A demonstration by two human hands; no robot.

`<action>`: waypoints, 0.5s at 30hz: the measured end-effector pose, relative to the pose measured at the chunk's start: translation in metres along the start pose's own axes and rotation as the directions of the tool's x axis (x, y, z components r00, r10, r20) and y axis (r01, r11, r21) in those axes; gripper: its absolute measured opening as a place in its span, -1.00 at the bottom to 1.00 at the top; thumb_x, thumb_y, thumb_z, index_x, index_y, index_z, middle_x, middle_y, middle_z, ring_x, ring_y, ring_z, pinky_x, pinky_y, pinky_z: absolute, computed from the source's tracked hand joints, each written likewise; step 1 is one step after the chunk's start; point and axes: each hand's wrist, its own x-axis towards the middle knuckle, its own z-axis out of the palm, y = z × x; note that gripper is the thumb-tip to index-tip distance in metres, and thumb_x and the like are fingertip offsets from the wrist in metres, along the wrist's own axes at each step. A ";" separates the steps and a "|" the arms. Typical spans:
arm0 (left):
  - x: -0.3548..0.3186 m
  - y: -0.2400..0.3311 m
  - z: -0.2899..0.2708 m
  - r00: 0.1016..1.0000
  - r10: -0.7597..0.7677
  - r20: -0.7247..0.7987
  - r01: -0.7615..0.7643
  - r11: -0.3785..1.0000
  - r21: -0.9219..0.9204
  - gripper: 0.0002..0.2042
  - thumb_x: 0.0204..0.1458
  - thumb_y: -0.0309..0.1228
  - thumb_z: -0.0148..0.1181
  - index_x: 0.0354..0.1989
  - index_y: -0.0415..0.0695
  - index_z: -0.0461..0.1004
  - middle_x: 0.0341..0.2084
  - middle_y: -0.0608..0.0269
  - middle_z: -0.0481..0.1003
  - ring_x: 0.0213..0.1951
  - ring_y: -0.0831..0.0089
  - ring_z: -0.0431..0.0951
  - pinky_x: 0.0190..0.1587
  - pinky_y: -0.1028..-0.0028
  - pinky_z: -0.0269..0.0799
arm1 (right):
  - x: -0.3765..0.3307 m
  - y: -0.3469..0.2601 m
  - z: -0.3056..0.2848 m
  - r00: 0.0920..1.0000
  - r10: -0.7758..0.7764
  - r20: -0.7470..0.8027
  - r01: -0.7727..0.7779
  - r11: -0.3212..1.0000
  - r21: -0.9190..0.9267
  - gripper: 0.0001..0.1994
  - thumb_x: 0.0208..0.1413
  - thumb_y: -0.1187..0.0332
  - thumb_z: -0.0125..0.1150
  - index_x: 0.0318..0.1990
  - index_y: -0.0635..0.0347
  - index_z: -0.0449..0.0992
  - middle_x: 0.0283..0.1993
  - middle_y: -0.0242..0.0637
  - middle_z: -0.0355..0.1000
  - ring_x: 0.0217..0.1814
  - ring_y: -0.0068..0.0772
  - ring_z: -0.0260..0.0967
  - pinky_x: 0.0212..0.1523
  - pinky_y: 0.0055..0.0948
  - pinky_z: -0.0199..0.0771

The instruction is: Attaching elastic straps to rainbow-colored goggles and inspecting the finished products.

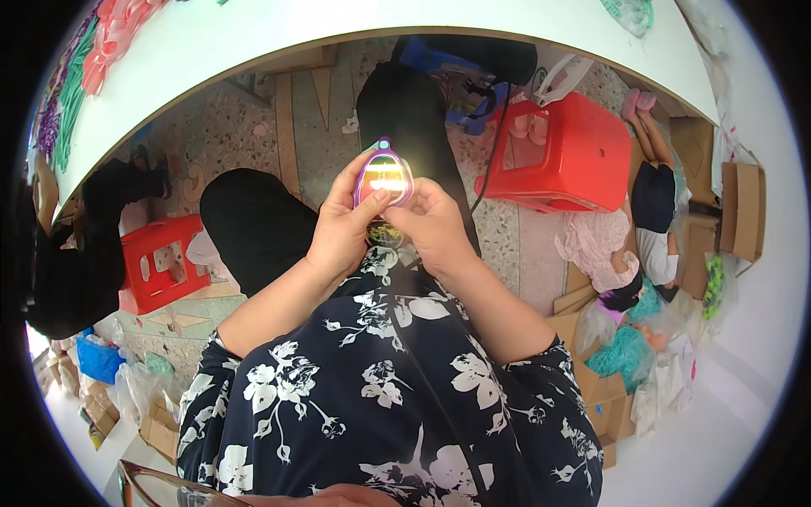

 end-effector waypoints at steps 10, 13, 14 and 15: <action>-0.002 0.005 0.002 0.999 -0.037 -0.014 0.036 0.999 -0.015 -0.50 0.21 -0.59 0.16 0.34 -0.17 0.26 0.05 0.23 0.44 0.05 0.53 0.46 0.11 0.51 0.40 | 0.000 0.006 0.006 0.989 -0.146 0.036 0.143 0.988 0.060 -0.75 0.13 0.59 0.26 -0.06 0.23 0.42 -0.09 -0.31 0.50 -0.10 -0.60 0.48 -0.05 -0.60 0.47; -0.001 0.003 0.001 1.000 -0.025 -0.011 0.025 1.000 -0.001 -0.50 0.21 -0.59 0.16 0.34 -0.17 0.26 0.04 0.22 0.44 0.05 0.53 0.46 0.11 0.51 0.41 | -0.001 0.005 0.002 0.983 -0.169 0.065 0.171 0.985 -0.031 -0.79 0.16 0.56 0.24 -0.07 0.23 0.43 -0.12 -0.32 0.50 -0.12 -0.62 0.47 -0.08 -0.61 0.46; -0.001 0.003 0.001 0.999 -0.031 -0.009 0.031 1.000 0.001 -0.50 0.21 -0.58 0.16 0.34 -0.17 0.26 0.04 0.22 0.44 0.04 0.53 0.46 0.11 0.51 0.41 | -0.003 0.002 -0.001 0.985 -0.156 0.077 0.161 0.985 -0.059 -0.81 0.19 0.54 0.22 -0.07 0.24 0.43 -0.13 -0.32 0.50 -0.13 -0.62 0.47 -0.09 -0.62 0.45; -0.001 0.004 0.001 0.999 -0.038 -0.008 0.038 0.999 0.003 -0.50 0.21 -0.58 0.16 0.34 -0.17 0.25 0.04 0.22 0.44 0.04 0.53 0.46 0.11 0.51 0.41 | -0.004 0.000 -0.004 0.986 -0.143 0.089 0.151 0.985 -0.087 -0.83 0.21 0.51 0.21 -0.07 0.24 0.43 -0.14 -0.33 0.50 -0.15 -0.63 0.46 -0.10 -0.63 0.45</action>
